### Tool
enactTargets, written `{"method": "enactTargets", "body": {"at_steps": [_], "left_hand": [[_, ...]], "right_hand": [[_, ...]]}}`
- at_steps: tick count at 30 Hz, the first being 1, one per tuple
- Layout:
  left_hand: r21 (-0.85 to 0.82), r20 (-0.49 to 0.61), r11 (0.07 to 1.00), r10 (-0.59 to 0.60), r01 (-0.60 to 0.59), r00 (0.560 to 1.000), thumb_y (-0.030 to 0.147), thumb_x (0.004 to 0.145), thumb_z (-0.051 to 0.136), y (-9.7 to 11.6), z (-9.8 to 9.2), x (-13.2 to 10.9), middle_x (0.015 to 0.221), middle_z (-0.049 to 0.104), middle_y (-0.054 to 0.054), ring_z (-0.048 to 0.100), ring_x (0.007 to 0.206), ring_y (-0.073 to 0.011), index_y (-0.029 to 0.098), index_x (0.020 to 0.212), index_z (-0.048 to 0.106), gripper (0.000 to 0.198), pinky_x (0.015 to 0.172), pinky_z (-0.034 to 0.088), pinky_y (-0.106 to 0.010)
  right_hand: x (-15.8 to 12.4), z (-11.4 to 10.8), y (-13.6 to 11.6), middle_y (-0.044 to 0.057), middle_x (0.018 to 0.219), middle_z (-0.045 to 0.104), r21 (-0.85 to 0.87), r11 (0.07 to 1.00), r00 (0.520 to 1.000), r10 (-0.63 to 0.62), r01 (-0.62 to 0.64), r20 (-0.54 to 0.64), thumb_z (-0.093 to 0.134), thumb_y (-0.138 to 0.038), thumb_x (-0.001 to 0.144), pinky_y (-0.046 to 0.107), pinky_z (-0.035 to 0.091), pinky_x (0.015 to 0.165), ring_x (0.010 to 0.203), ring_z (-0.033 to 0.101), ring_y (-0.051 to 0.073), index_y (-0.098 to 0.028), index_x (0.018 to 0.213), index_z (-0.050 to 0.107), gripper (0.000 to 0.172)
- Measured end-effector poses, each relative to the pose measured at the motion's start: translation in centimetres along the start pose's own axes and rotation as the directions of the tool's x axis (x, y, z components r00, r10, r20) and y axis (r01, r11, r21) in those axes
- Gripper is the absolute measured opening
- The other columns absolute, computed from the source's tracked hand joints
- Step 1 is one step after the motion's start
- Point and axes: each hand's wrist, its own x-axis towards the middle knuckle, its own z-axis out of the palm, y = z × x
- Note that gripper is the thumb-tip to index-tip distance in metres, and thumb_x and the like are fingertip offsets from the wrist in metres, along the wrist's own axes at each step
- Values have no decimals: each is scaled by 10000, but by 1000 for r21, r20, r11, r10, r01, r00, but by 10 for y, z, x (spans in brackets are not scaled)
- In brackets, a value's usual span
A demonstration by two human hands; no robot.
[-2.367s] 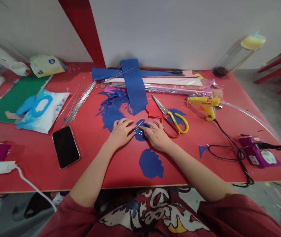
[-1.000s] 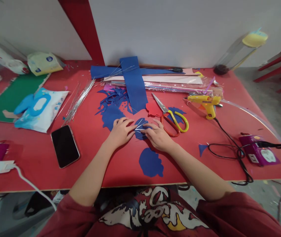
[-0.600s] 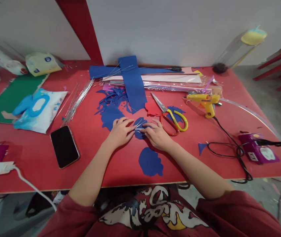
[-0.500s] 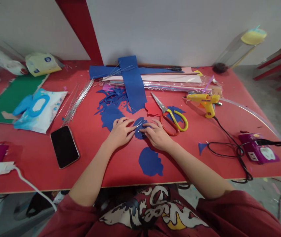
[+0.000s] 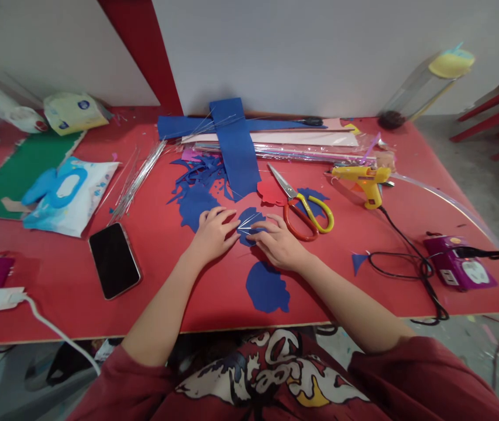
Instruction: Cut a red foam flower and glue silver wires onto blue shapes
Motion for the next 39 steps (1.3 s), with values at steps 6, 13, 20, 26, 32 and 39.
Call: {"method": "enactTargets", "body": {"at_steps": [6,13,20,26,32,39], "left_hand": [[-7,16,1000,-29,29,999,317,828,538,2,0,0,1246,569,-90,426,1163,-288,219,1057,660,277,914,328,-481],[-18,27,999,-43,44,999,313,823,550,3,-2,1,1242,572,-95,436,1154,-292,196,1051,661,280,917,331,-485],[-35,27,998,-46,47,999,328,818,557,3,-2,1,1240,573,-94,439,1155,-287,204,1061,646,287,917,327,-475],[-44,27,998,-49,50,998,324,837,517,4,-3,2,1238,564,-116,440,1150,-286,172,1083,622,308,925,322,-468],[-42,18,996,-81,82,997,429,806,537,6,3,2,1260,524,-144,409,1170,-305,152,1187,547,471,932,317,-467],[-33,5,996,-82,82,997,459,787,536,9,10,1,1293,484,-158,355,1205,-330,144,1206,524,524,944,300,-484]], "right_hand": [[2,3,2,118,960,675,-27,1000,1000,7,-7,21,361,-158,904,478,305,983,1047,555,209,-139,987,589,243],[2,1,3,112,961,666,8,1000,1000,17,-17,-14,357,-165,901,466,310,985,1034,555,198,-153,984,585,244],[1,-4,6,68,927,678,129,973,957,216,-194,-194,395,-204,890,420,392,889,950,554,208,-208,866,544,152],[-2,-5,8,68,912,667,125,957,912,287,-261,-292,452,-199,864,437,408,886,956,521,235,-218,799,531,105],[-4,1,-2,74,949,654,113,948,905,318,-298,-281,477,-219,849,470,387,892,969,515,250,-218,760,561,122],[2,12,-10,74,983,655,41,970,953,241,-238,-181,486,-226,855,423,352,882,1007,490,234,-200,734,561,145]]}}
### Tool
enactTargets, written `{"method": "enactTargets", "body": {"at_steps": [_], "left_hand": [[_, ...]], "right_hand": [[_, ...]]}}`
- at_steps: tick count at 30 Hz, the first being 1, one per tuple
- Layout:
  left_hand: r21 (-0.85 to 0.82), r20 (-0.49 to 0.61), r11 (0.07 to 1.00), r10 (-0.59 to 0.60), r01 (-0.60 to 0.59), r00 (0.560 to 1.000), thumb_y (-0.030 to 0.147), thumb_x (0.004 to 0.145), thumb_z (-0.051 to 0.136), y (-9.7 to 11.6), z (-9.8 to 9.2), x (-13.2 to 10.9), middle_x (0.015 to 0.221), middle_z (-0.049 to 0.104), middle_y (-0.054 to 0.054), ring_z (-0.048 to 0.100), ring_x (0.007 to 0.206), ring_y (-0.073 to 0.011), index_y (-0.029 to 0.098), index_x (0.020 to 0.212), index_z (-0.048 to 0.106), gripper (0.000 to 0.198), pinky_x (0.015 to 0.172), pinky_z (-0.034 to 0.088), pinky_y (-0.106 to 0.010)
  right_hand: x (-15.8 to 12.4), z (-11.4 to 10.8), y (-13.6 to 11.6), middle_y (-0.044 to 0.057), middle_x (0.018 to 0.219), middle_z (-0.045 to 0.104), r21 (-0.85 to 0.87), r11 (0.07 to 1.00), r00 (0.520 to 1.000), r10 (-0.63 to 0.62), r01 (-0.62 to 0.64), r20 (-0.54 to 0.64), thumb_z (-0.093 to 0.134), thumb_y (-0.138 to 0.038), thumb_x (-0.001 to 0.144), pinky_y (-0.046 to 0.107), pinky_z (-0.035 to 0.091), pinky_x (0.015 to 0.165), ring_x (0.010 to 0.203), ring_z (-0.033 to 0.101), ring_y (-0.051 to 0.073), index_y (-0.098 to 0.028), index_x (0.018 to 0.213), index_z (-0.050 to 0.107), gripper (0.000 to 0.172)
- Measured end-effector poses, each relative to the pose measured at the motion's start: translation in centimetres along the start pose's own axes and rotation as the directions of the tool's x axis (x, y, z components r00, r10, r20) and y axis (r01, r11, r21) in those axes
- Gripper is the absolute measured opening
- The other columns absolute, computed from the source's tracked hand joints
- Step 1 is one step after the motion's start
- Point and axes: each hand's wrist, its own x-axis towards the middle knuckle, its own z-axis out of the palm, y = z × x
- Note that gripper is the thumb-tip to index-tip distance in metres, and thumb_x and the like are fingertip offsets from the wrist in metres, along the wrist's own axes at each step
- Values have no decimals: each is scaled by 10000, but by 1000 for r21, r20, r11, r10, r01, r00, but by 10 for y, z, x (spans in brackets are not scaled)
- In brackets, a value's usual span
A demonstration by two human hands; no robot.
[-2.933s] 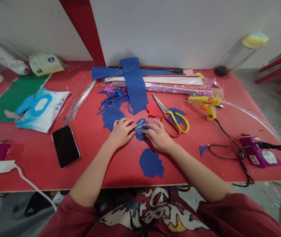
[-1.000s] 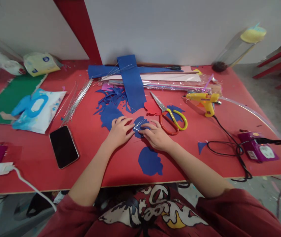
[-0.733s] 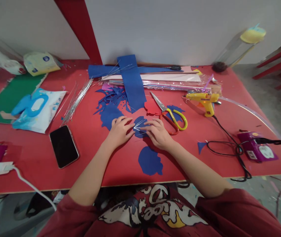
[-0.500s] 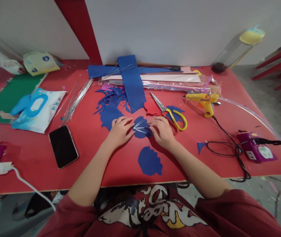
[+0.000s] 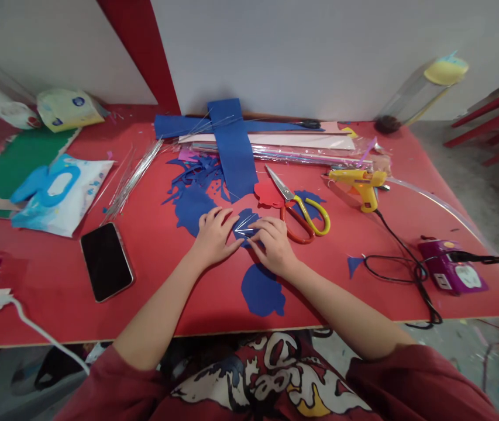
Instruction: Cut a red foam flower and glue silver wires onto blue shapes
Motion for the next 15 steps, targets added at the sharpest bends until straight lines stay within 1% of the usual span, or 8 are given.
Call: {"method": "enactTargets", "body": {"at_steps": [3,6,15], "left_hand": [[2,-4,1000,-3,3,1000,416,797,515,0,0,0,1285,492,-153,356,1205,-329,154,1167,549,454,941,300,-486],[-5,-4,1000,-10,10,1000,356,805,491,1,-1,0,1281,497,-145,358,1207,-321,164,1164,549,411,945,299,-487],[-4,8,1000,-17,17,1000,314,795,483,0,0,1,1290,493,-141,351,1219,-321,149,1168,550,413,955,297,-489]], "right_hand": [[2,3,-1,70,964,653,-12,1000,999,-15,15,43,479,-222,859,409,341,874,1000,489,226,-199,721,559,161],[3,5,-1,70,948,652,-9,1000,999,-23,24,48,480,-216,859,398,341,859,984,493,222,-197,709,551,167],[3,7,0,69,923,659,14,1000,999,-25,24,31,514,-195,832,390,351,836,966,508,222,-195,695,512,136]]}}
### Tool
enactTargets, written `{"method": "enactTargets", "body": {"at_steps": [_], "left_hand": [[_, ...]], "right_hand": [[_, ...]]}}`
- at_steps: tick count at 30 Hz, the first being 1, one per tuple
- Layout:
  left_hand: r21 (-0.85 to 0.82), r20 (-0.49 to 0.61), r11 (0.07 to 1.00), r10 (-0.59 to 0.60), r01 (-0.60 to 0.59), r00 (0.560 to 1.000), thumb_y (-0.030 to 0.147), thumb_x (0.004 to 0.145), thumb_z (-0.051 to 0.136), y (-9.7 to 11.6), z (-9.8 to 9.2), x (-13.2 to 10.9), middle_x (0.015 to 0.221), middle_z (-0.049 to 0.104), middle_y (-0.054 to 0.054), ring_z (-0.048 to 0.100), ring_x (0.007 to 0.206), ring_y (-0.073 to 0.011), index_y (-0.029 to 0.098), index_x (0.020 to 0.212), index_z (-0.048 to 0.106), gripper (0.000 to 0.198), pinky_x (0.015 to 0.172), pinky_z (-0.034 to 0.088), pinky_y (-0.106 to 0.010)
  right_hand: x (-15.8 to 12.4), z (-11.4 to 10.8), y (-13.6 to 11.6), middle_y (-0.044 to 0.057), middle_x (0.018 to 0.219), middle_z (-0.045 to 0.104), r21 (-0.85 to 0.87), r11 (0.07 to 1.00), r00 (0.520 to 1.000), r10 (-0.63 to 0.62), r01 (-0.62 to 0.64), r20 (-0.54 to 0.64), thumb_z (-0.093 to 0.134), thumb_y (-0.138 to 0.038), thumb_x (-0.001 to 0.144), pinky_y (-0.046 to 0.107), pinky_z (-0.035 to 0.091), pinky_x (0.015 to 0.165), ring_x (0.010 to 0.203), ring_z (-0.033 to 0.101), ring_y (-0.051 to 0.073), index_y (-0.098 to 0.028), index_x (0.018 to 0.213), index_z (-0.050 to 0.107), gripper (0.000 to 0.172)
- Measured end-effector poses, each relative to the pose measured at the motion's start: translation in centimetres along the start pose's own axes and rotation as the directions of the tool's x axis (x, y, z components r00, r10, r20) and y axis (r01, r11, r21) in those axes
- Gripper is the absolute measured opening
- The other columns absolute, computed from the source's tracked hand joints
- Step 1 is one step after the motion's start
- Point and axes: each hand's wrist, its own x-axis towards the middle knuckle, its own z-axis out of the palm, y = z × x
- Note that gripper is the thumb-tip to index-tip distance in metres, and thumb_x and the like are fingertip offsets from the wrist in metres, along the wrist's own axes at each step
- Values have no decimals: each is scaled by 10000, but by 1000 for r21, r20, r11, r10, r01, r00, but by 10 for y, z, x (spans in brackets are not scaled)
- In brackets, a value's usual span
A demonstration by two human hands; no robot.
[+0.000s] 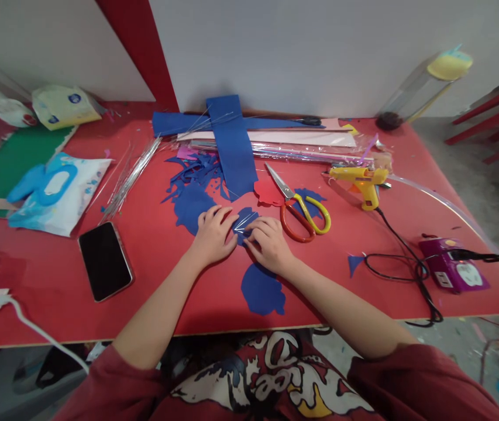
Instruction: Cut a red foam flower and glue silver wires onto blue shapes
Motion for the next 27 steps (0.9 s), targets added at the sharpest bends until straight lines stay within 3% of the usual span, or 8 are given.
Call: {"method": "enactTargets", "body": {"at_steps": [15,27], "left_hand": [[9,7,1000,-5,5,1000,273,814,456,1,-2,1,1288,499,-128,361,1217,-311,144,1167,556,389,965,297,-474],[12,-14,1000,2,-2,1000,251,816,456,-1,2,1,1279,508,-127,370,1206,-311,152,1161,558,373,949,302,-474]], "right_hand": [[-1,-2,0,69,928,647,-21,997,996,82,-81,42,597,-192,743,372,341,786,944,494,233,-188,707,500,104],[-2,-3,-1,69,928,646,-37,997,997,70,-68,46,590,-202,743,372,338,787,953,496,236,-181,747,534,60]]}}
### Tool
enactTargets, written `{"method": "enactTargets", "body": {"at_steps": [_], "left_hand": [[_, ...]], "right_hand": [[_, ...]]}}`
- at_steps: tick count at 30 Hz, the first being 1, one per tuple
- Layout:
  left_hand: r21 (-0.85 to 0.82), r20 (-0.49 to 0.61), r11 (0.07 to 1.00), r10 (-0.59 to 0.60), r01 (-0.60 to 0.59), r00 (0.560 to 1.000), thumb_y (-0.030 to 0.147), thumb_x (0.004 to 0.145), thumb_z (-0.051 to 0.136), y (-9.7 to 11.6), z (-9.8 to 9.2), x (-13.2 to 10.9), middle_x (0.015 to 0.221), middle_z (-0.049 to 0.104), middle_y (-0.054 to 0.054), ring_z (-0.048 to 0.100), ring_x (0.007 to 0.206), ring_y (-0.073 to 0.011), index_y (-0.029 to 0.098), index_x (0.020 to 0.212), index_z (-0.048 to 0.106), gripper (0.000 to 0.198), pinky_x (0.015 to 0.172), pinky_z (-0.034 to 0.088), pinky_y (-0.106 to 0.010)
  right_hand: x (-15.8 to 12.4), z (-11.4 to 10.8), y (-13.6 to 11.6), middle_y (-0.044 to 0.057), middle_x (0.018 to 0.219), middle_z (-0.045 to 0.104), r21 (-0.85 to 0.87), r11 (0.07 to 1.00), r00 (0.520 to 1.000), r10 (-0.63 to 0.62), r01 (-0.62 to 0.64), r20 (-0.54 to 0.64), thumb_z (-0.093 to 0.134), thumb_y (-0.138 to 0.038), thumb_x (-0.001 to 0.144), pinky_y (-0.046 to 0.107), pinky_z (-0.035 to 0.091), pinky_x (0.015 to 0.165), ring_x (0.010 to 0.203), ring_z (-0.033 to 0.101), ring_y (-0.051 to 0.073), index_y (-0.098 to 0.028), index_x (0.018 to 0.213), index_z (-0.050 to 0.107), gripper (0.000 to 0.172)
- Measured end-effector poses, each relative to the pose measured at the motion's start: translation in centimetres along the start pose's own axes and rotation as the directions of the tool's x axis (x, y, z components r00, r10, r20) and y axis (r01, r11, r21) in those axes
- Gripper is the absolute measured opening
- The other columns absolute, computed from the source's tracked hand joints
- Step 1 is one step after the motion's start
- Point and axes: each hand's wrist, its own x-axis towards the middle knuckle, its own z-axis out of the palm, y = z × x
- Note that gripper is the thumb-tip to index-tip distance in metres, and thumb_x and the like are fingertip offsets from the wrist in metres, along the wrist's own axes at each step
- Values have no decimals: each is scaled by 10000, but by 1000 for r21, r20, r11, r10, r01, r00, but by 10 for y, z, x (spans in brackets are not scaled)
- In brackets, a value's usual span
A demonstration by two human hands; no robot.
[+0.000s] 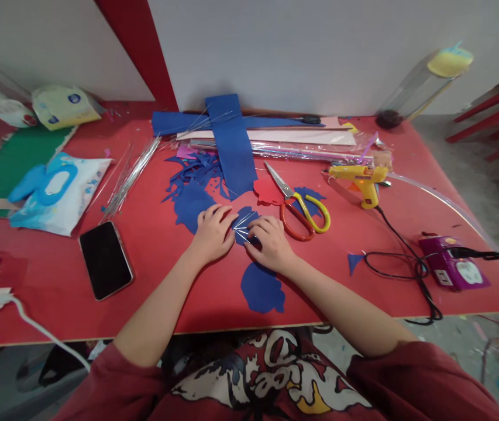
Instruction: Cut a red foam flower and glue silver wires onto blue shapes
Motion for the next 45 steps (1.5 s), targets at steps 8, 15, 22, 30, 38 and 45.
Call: {"method": "enactTargets", "body": {"at_steps": [8,15,22,30,38,45], "left_hand": [[-9,8,1000,-1,1,1000,256,830,447,0,-1,0,1278,507,-134,367,1208,-316,151,1165,553,366,944,304,-485],[-13,-3,1000,-7,7,1000,257,837,444,-1,1,0,1271,512,-127,367,1205,-309,158,1160,554,355,943,309,-478],[5,-17,1000,3,-3,1000,282,826,457,-2,2,0,1251,524,-125,378,1194,-305,161,1148,558,358,933,316,-478],[1,-18,1000,5,-5,1000,314,823,462,-2,2,1,1253,520,-124,385,1187,-301,165,1151,551,370,937,316,-476],[0,-22,1000,8,-8,1000,313,831,450,-3,3,0,1262,513,-131,381,1197,-299,167,1148,553,363,947,308,-479],[0,-20,1000,11,-11,1000,318,835,442,-3,2,0,1263,510,-132,379,1195,-300,178,1153,550,364,945,311,-480]], "right_hand": [[1,-9,8,54,864,659,75,997,980,41,-27,-194,472,-127,788,385,373,819,889,530,210,-197,776,520,85],[6,-17,27,89,940,621,-83,963,944,229,-255,-238,445,-155,767,415,368,831,938,501,248,-183,868,527,132],[10,-25,44,142,1089,533,-290,820,868,443,-494,-225,470,-228,739,448,372,791,997,441,316,-162,969,538,249],[6,-35,63,142,1001,491,-357,757,835,525,-548,-167,475,-134,662,404,406,795,896,477,271,-141,1005,540,349],[7,-36,68,123,928,492,-249,810,841,469,-531,-269,494,-172,653,406,428,731,826,486,257,-153,948,550,301],[-2,-77,91,182,982,494,-230,599,606,557,-767,-568,467,-274,734,556,364,800,985,440,344,-139,875,519,203]]}}
